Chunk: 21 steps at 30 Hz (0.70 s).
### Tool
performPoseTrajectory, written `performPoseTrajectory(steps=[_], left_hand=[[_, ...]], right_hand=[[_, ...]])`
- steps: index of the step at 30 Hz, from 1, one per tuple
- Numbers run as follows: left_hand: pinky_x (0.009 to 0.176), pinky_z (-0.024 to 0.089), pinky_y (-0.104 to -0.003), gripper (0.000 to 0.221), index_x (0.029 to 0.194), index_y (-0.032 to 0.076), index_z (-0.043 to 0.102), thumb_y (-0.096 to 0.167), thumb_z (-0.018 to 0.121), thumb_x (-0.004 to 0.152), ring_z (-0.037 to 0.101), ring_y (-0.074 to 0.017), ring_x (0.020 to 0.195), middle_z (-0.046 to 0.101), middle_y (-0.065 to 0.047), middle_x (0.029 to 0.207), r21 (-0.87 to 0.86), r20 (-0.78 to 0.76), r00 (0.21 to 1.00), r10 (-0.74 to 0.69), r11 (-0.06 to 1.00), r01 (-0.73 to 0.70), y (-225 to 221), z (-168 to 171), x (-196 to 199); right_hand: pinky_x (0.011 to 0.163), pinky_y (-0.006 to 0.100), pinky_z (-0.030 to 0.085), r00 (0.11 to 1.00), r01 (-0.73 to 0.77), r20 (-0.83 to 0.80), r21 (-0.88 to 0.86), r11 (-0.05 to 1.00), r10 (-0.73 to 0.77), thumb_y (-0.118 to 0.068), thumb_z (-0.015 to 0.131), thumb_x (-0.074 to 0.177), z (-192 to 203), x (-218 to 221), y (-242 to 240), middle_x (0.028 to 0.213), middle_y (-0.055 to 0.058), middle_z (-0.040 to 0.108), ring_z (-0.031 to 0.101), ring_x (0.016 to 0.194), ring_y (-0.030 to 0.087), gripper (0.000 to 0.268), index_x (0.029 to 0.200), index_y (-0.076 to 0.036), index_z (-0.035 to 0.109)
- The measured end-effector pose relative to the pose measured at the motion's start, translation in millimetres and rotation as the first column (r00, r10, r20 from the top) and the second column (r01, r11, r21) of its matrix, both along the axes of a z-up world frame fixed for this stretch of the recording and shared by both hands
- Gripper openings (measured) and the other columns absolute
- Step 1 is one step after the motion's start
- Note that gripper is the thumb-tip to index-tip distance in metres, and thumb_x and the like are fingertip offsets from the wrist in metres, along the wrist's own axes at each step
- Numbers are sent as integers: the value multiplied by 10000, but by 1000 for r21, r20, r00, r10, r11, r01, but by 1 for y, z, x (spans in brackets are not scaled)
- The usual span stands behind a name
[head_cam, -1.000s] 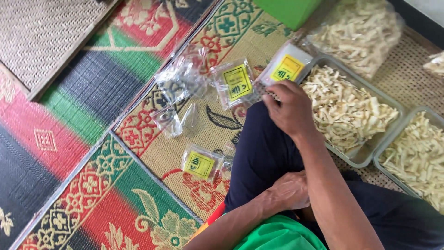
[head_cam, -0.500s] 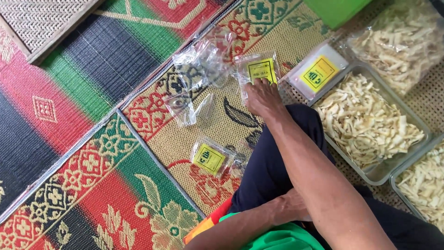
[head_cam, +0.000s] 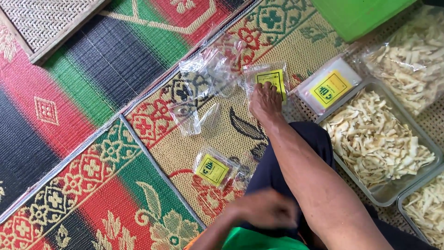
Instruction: Manually packing small dried snack pieces into individual plastic bags while sitting on a floor mat.
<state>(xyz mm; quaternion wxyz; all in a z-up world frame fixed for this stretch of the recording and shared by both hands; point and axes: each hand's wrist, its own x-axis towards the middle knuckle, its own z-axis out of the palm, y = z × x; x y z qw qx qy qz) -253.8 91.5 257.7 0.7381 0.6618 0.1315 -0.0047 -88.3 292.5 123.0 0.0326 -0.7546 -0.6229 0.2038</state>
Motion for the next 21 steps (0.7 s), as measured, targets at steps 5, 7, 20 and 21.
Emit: performPoseTrajectory(steps=[5, 7, 20, 21], left_hand=[[982, 507, -396, 243, 1212, 162, 668, 164, 619, 974, 654, -265, 1067, 682, -74, 1072, 432, 126, 697, 706, 594, -679, 122, -78, -21], [1123, 440, -463, 376, 1364, 146, 569, 128, 583, 988, 566, -315, 1282, 615, -110, 1246, 707, 411, 566, 715, 141, -693, 158, -112, -18], [1275, 135, -510, 571, 1571, 151, 401, 407, 439, 1062, 246, -391, 1546, 345, -120, 1660, 986, -59, 622, 781, 144, -88, 196, -166, -6], [1272, 150, -516, 568, 1565, 165, 403, 423, 427, 1059, 245, -388, 1550, 346, -110, 1659, 987, -56, 618, 784, 139, -86, 195, -167, -6]], right_hand=[[872, 544, 590, 1000, 14, 10, -26, 1000, -14, -97, 578, 973, 1, -7, 0, 1054, 246, 651, 693, 1061, 429, 186, 1105, 3, 663], [862, 538, 596, 999, 14, 38, -48, 999, -12, -110, 605, 964, -16, -7, -2, 1054, 239, 654, 700, 1058, 417, 188, 1103, 1, 663], [823, 512, 575, 997, 8, 77, -62, 998, -3, -244, 750, 917, -43, -3, 14, 1137, 244, 602, 627, 1109, 399, 340, 1116, 26, 699], [828, 478, 559, 998, 10, 68, -62, 998, -6, -168, 674, 967, -44, -3, 13, 1133, 223, 596, 618, 1098, 372, 234, 1107, 12, 723]])
